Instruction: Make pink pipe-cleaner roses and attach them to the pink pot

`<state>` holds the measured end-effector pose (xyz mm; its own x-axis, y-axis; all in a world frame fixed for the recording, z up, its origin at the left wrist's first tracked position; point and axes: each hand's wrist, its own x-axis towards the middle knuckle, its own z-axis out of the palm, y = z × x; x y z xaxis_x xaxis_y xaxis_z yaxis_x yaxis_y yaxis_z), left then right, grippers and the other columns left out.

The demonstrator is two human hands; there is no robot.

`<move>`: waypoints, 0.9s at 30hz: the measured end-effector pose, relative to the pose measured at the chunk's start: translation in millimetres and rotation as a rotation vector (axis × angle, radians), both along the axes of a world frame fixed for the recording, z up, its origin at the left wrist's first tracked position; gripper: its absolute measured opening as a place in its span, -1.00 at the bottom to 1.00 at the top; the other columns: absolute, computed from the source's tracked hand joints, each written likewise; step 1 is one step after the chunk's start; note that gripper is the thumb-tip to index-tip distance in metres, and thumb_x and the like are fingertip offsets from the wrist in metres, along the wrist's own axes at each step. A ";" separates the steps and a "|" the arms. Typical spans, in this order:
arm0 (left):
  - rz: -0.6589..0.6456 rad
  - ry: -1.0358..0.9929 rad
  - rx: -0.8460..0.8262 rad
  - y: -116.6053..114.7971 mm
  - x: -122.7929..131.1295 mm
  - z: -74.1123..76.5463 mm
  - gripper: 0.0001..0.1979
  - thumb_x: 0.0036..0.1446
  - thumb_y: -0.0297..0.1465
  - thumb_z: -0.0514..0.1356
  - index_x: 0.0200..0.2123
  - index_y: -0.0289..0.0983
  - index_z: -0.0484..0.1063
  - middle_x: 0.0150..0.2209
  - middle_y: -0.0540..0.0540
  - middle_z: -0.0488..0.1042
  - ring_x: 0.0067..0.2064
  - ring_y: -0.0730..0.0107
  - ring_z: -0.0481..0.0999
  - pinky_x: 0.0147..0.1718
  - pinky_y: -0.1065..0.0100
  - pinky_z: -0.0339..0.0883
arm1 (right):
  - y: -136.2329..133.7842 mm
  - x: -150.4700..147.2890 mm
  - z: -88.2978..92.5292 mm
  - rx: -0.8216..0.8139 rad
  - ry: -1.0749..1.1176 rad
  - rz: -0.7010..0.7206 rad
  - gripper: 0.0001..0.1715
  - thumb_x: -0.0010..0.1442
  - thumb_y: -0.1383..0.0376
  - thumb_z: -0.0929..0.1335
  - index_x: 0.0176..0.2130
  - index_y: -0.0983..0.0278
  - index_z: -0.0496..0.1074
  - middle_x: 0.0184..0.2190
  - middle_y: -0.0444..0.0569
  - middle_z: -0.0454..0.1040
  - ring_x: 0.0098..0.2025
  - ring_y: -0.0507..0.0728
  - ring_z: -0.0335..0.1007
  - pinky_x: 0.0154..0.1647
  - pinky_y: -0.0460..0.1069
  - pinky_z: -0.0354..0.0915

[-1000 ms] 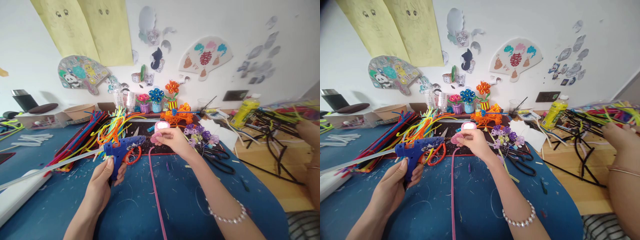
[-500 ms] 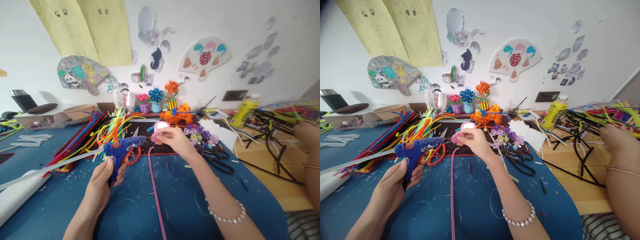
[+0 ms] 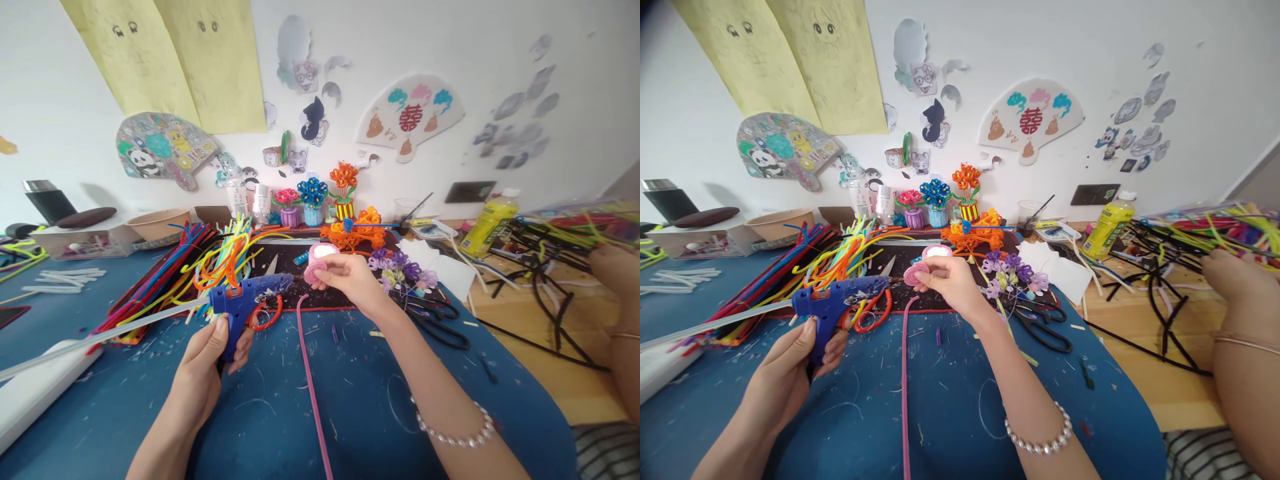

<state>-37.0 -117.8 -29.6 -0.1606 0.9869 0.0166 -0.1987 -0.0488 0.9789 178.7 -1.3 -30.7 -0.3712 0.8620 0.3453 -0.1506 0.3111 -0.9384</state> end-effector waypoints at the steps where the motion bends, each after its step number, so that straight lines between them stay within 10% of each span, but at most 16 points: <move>1: -0.004 0.013 0.000 0.2 -0.2 -0.4 -0.59 0.06 -0.08 0.33 -0.55 -0.26 0.32 -0.55 0.03 0.25 -0.51 0.49 0.12 -0.63 0.48 0.03 | -0.8 0.0 1.3 0.000 0.004 0.001 -0.68 0.11 0.07 0.50 -0.32 0.29 0.61 -0.35 0.01 0.59 -0.40 0.09 0.48 -0.29 0.04 0.43; 6: 0.040 0.235 0.023 -6.1 -17.0 -3.8 -0.58 0.09 -0.01 0.24 -0.54 -0.24 0.41 -0.54 -0.04 0.32 -0.53 0.41 0.19 -0.61 0.41 0.06 | -1.6 0.4 4.5 -0.048 0.073 -0.005 -0.61 0.04 0.01 0.53 -0.36 0.29 0.60 -0.37 -0.02 0.57 -0.41 0.08 0.46 -0.31 0.02 0.43; 15: 0.508 1.436 -0.155 -60.5 -50.7 -11.0 -0.41 0.22 -0.07 -0.09 0.04 -0.41 0.37 -0.09 -0.48 0.52 -0.09 -0.30 0.49 -0.19 0.01 0.31 | 4.0 0.1 -5.8 -0.109 0.099 -0.033 -0.57 -0.01 0.03 0.56 -0.27 0.31 0.61 -0.39 0.01 0.60 -0.42 0.13 0.53 -0.33 0.05 0.46; 22: 0.711 1.964 -0.270 -68.2 -37.9 -37.9 -0.50 0.34 -0.25 -0.12 -0.05 -0.57 0.40 -0.31 -0.41 0.44 -0.29 -0.13 0.47 -0.42 0.20 0.21 | 4.7 -1.3 -12.5 -0.105 0.106 -0.050 -0.57 -0.02 0.02 0.56 -0.30 0.31 0.61 -0.41 0.01 0.59 -0.43 0.13 0.53 -0.35 0.04 0.45; 27: 0.787 2.138 -0.230 -66.9 -7.5 -15.6 -0.56 0.31 -0.29 -0.05 -0.02 -0.57 0.37 -0.24 -0.42 0.44 -0.23 -0.18 0.44 -0.40 0.18 0.14 | 9.0 1.2 -14.0 -0.096 0.099 -0.072 -0.56 -0.02 0.01 0.55 -0.32 0.33 0.60 -0.54 -0.04 0.54 -0.53 0.08 0.44 -0.50 -0.03 0.34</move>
